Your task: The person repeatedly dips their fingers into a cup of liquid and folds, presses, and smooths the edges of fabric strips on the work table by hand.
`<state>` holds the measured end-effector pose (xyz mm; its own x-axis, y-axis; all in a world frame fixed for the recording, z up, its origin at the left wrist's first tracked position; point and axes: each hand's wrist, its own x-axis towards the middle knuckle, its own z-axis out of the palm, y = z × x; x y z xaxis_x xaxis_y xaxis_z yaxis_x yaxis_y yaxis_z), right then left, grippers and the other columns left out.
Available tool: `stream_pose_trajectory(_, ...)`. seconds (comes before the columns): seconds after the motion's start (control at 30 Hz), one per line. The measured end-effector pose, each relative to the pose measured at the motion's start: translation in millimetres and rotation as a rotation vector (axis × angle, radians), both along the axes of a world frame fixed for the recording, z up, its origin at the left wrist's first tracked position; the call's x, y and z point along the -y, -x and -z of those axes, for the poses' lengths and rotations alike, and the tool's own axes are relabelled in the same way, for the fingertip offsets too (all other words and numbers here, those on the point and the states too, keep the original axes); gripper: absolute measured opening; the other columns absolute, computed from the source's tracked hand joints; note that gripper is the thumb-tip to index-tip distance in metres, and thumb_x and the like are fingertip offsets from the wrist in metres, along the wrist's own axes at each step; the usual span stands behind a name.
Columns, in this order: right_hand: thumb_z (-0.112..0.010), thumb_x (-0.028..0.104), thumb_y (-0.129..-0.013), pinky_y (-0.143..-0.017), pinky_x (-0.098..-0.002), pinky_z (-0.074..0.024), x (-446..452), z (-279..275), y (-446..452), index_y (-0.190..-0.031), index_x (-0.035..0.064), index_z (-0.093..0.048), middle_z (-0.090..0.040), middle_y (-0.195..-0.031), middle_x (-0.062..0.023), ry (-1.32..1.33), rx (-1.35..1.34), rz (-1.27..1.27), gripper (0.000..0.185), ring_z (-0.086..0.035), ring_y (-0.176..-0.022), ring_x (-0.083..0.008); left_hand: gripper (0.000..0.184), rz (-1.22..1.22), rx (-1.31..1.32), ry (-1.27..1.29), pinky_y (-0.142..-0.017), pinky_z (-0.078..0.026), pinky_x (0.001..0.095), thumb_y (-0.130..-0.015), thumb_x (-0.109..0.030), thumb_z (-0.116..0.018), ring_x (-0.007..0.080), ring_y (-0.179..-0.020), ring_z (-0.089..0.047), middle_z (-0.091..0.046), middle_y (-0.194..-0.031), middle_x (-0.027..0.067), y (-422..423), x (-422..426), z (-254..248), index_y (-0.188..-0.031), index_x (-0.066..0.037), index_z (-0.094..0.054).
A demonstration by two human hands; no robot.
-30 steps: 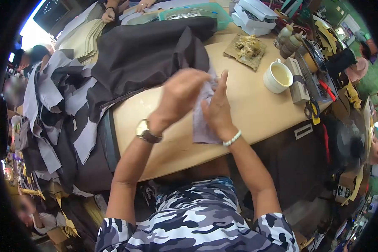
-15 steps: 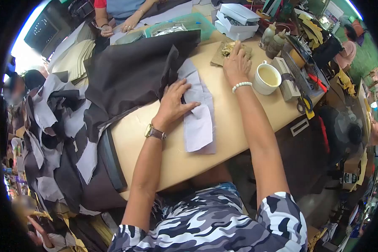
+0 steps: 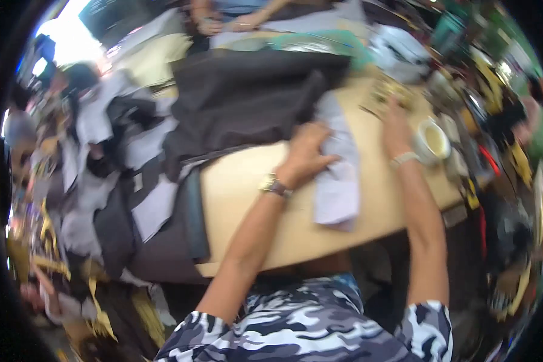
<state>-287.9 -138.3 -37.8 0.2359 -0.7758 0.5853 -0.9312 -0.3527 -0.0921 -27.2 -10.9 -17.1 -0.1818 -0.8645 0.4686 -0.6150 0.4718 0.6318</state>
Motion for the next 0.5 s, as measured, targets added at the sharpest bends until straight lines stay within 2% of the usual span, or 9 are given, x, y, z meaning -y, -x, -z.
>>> stream_pose_trajectory(0.03, -0.043, 0.004, -0.087, -0.08, -0.0501, -0.0454, -16.2, -26.5, -10.6, -0.144, 0.0025, -0.027, -0.056, -0.107, -0.0284, -0.245, 0.059, 0.084, 0.059, -0.055, -0.096, -0.0425, 0.058, -0.016, 0.042, 0.007, -0.101, -0.036, 0.0442, -0.065, -0.033, -0.077, 0.0371, -0.116, -0.047, -0.052, -0.123, 0.0221, 0.6, 0.8, 0.4, -0.11, 0.0, -0.06)
stream_pose_trajectory(0.07, -0.044, 0.006, -0.086, -0.077, -0.0511, -0.0455, -10.4, -25.1, -4.9, -0.143, 0.0024, -0.029, -0.057, -0.107, -0.0294, -0.159, 0.039, -0.004, 0.059, -0.057, -0.094, -0.043, 0.058, -0.014, 0.037, -0.008, -0.104, -0.035, 0.0446, -0.065, -0.033, -0.076, 0.0379, -0.118, -0.046, -0.051, -0.124, 0.0229, 0.3, 2.4, 3.9, -0.109, 0.0, -0.06)
stream_pose_trajectory(0.1, -0.048, 0.011, -0.086, -0.073, -0.0531, -0.0454, -7.7, -31.6, -2.6, -0.142, 0.0041, -0.031, -0.06, -0.1, -0.0298, -0.173, 0.047, -0.018, 0.059, -0.059, -0.085, -0.0432, 0.059, -0.012, 0.01, 0.006, -0.105, -0.034, 0.0445, -0.064, -0.035, -0.077, 0.0377, -0.12, -0.044, -0.051, -0.126, 0.0222, 3.0, 3.8, 10.5, -0.109, 0.0, -0.059)
stream_pose_trajectory(0.17, -0.053, 0.019, -0.085, -0.075, -0.0521, -0.0457, 12.4, -37.9, -3.2, -0.14, 0.0054, -0.033, -0.06, -0.102, -0.0294, -0.319, 0.002, 0.119, 0.06, -0.059, -0.087, -0.0442, 0.062, -0.006, -0.002, -0.017, -0.108, -0.03, 0.0457, -0.065, -0.036, -0.077, 0.0367, -0.125, -0.04, -0.048, -0.13, 0.0205, 1.4, 5.6, 14.6, -0.112, -0.001, -0.058)
stream_pose_trajectory(0.2, -0.054, 0.022, -0.085, -0.079, -0.0507, -0.0454, 2.7, -66.8, -13.1, -0.136, 0.0054, -0.036, -0.058, -0.112, -0.0296, -0.439, 0.017, 0.209, 0.057, -0.058, -0.095, -0.0448, 0.064, 0.009, 0.009, -0.057, -0.11, -0.027, 0.047, -0.065, -0.037, -0.077, 0.036, -0.128, -0.037, -0.046, -0.134, 0.0196, 1.7, 3.6, 10.9, -0.115, -0.002, -0.057)
stream_pose_trajectory(0.3, -0.054, 0.021, -0.085, -0.075, -0.053, -0.0472, 44.1, -51.5, 7.3, -0.131, 0.0067, -0.036, -0.064, -0.094, -0.0268, -0.323, -0.035, 0.24, 0.051, -0.061, -0.087, -0.0455, 0.066, 0.023, 0.033, -0.097, -0.111, -0.026, 0.049, -0.066, -0.038, -0.077, 0.036, -0.13, -0.034, -0.042, -0.137, 0.018, -0.2, 2.9, 5.6, -0.117, -0.003, -0.055)
stream_pose_trajectory(0.4, -0.054, 0.023, -0.086, -0.077, -0.0534, -0.0468, 58.6, -42.6, 16.4, -0.122, 0.0057, -0.038, -0.061, -0.107, -0.0264, -0.304, 0.025, 0.257, 0.043, -0.06, -0.091, -0.0464, 0.066, 0.026, 0.024, -0.108, -0.111, -0.025, 0.0495, -0.066, -0.039, -0.077, 0.036, -0.131, -0.034, -0.042, -0.137, 0.0176, -0.4, 1.8, 3.2, -0.117, -0.003, -0.055)
stream_pose_trajectory(0.5, -0.054, 0.028, -0.088, -0.082, -0.0513, -0.046, 24.4, -44.4, -10.3, -0.133, 0.0065, -0.034, -0.054, -0.12, -0.0242, -0.251, 0.136, 0.291, 0.054, -0.058, -0.1, -0.0426, 0.066, 0.033, 0.015, -0.111, -0.111, -0.024, 0.0498, -0.066, -0.038, -0.077, 0.0358, -0.131, -0.034, -0.043, -0.137, 0.018, -0.3, 2.5, 4.0, -0.117, -0.003, -0.055)
